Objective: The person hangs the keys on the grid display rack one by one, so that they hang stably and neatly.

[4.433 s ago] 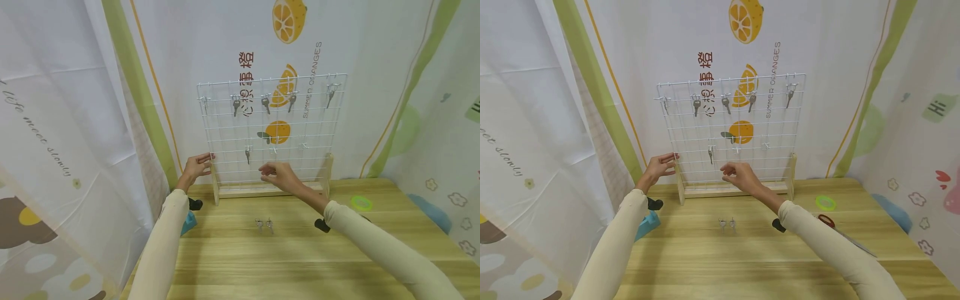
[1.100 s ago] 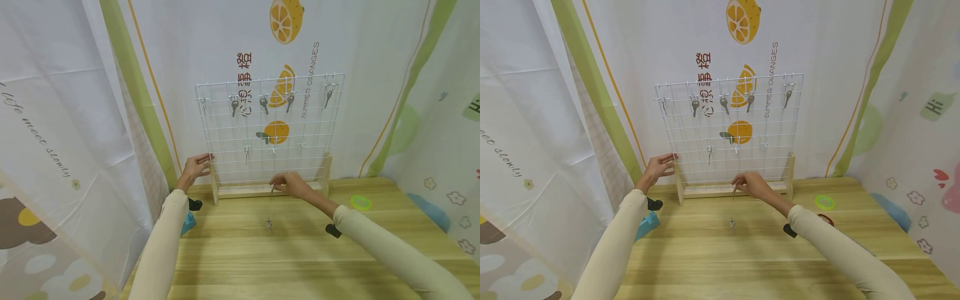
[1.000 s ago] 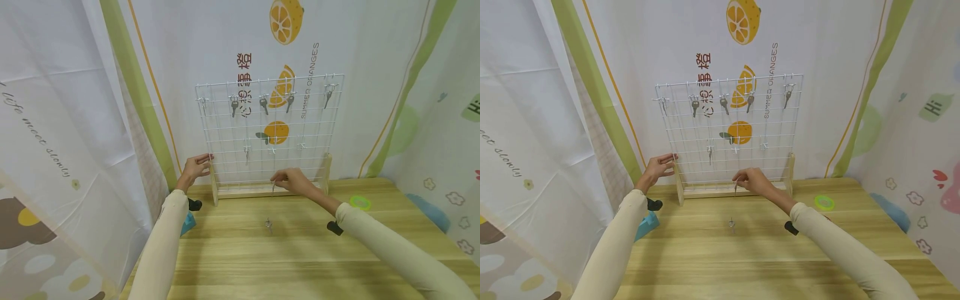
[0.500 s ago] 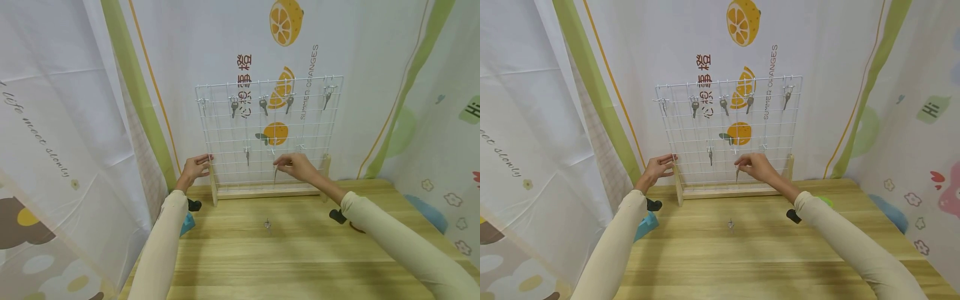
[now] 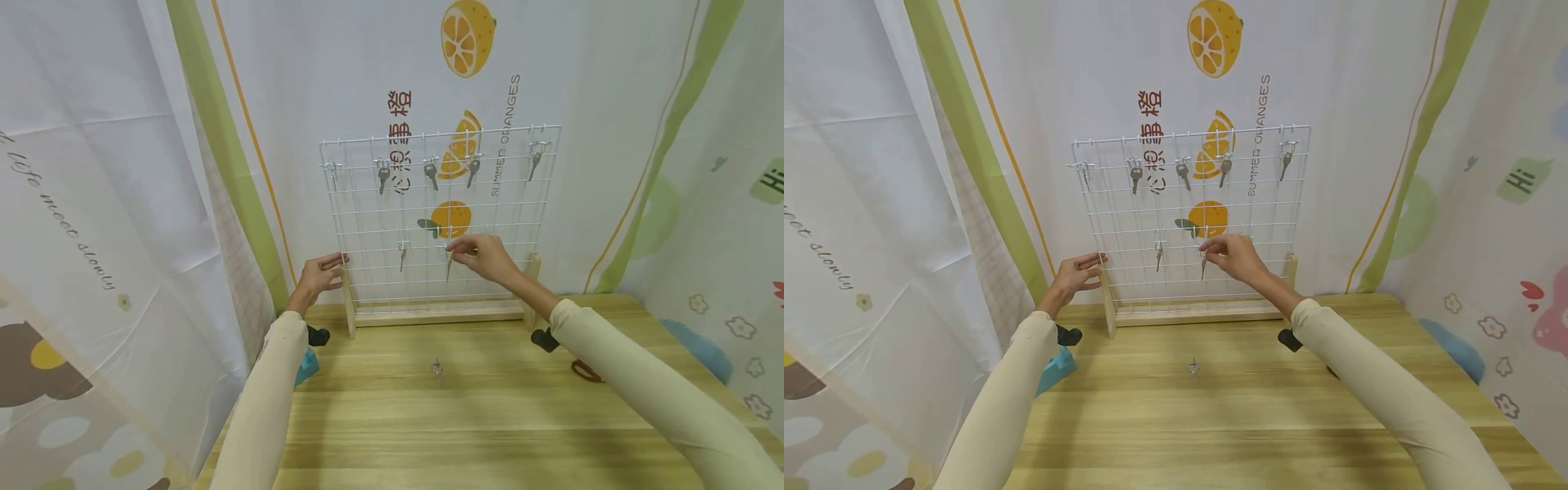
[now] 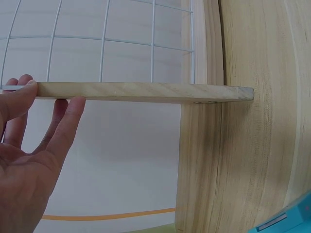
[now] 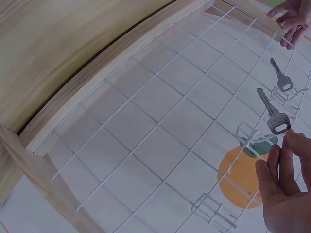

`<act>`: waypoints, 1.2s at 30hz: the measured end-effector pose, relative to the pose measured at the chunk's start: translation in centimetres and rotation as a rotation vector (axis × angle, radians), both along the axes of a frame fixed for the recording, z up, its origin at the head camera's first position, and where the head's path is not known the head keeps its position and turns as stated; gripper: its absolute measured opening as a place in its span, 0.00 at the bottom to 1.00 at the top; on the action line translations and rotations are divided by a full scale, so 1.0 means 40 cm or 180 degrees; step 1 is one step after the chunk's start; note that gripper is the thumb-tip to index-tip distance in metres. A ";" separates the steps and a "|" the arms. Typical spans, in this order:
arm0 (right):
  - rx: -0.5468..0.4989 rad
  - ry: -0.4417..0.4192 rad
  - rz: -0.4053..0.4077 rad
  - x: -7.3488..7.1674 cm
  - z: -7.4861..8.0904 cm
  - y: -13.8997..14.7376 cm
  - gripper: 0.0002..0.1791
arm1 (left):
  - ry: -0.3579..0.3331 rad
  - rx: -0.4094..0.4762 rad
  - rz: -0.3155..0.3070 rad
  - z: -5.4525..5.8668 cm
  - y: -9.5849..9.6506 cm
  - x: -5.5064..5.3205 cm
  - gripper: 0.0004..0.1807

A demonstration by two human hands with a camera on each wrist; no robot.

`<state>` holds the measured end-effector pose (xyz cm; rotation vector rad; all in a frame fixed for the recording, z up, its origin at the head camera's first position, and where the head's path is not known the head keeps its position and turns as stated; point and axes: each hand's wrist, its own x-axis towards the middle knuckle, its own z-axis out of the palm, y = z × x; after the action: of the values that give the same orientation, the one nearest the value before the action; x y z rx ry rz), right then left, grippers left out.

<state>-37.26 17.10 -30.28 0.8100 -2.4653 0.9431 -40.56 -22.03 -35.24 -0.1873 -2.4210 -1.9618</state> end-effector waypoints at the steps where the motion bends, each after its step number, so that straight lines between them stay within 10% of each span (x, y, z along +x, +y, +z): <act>1: -0.0005 0.0005 -0.0001 -0.002 0.001 -0.001 0.07 | 0.0003 0.0009 0.0008 0.000 0.000 0.000 0.28; 23: -0.0018 -0.0116 -0.0185 -0.064 -0.013 -0.016 0.09 | 0.0000 -0.0018 0.0028 0.001 0.003 0.001 0.28; 36: -0.0122 -0.0161 -0.0148 -0.037 -0.013 0.005 0.12 | -0.0024 0.0020 -0.0020 0.003 -0.001 0.005 0.29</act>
<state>-38.75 17.28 -30.79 0.7217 -2.4895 1.0026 -40.38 -22.08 -35.11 -0.1878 -2.4214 -1.9760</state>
